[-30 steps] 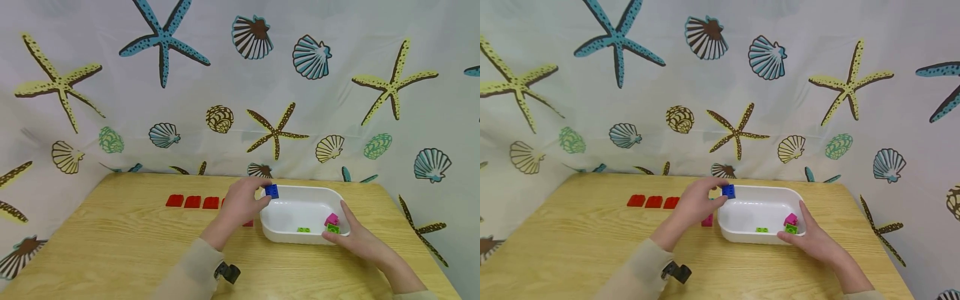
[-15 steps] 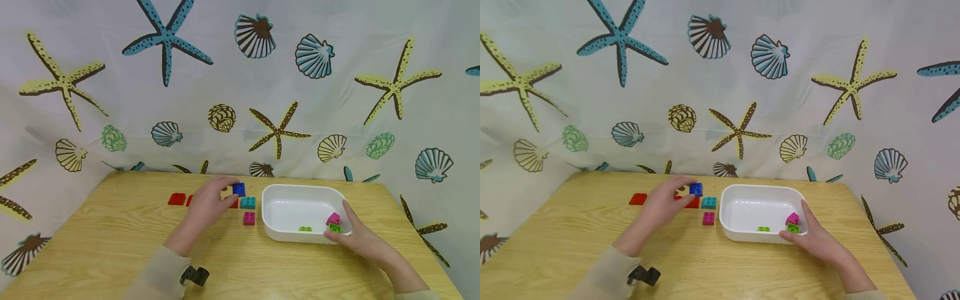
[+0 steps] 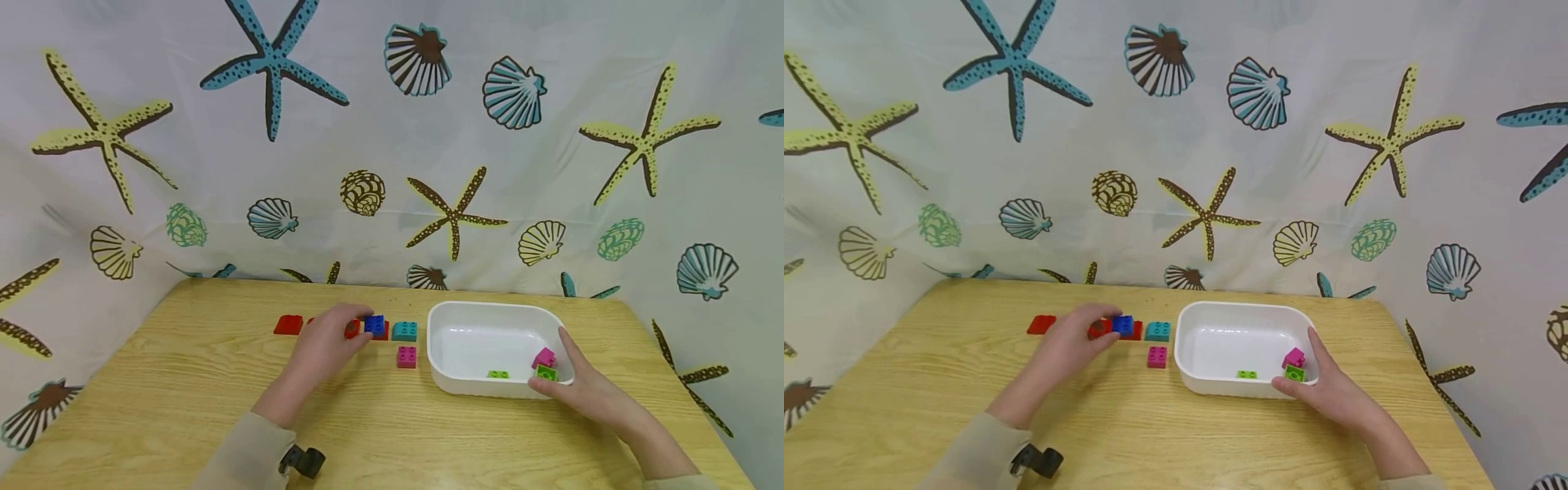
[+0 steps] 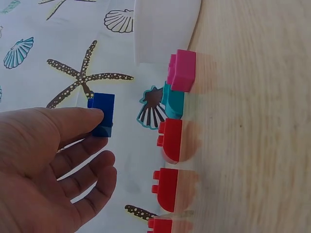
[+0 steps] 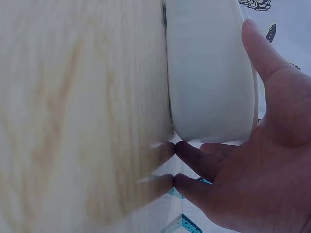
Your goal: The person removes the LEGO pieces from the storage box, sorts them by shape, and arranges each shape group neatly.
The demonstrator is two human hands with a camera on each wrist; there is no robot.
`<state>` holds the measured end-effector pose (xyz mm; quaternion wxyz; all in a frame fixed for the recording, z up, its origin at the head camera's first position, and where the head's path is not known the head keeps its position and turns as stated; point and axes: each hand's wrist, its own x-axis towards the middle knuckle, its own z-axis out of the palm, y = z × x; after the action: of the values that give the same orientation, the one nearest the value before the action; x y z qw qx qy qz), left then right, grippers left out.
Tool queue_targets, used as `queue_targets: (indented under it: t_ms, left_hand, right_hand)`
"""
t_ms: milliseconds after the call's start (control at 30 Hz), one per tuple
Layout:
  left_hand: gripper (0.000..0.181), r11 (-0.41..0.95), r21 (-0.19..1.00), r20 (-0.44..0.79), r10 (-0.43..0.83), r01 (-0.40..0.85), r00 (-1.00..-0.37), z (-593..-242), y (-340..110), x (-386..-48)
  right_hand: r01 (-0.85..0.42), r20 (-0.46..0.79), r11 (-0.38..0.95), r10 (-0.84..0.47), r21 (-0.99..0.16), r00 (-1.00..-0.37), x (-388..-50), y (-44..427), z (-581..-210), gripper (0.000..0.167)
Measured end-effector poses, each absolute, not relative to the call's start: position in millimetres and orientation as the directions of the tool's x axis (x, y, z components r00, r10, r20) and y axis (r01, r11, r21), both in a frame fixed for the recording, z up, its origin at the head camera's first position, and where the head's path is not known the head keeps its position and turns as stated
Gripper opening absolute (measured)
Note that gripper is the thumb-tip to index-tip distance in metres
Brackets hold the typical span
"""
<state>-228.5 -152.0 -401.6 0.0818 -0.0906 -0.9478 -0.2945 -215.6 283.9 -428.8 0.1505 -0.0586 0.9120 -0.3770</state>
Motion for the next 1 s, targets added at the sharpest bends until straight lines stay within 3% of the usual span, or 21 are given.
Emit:
queue_targets:
  t_ms: [367,1000]
  left_hand:
    - [0.039,0.802,0.573,0.102,0.133,0.168,-0.986,-426,-150,-232]
    - [0.033,0.795,0.577,0.083,0.174,0.19,-0.981,-440,-150,-235]
  right_hand:
    - [0.0,-0.222,0.705,-0.223,-0.709,-0.949,-216,282,-433,0.13]
    - [0.001,-0.227,0.717,-0.219,-0.697,-0.949,-215,284,-429,0.13]
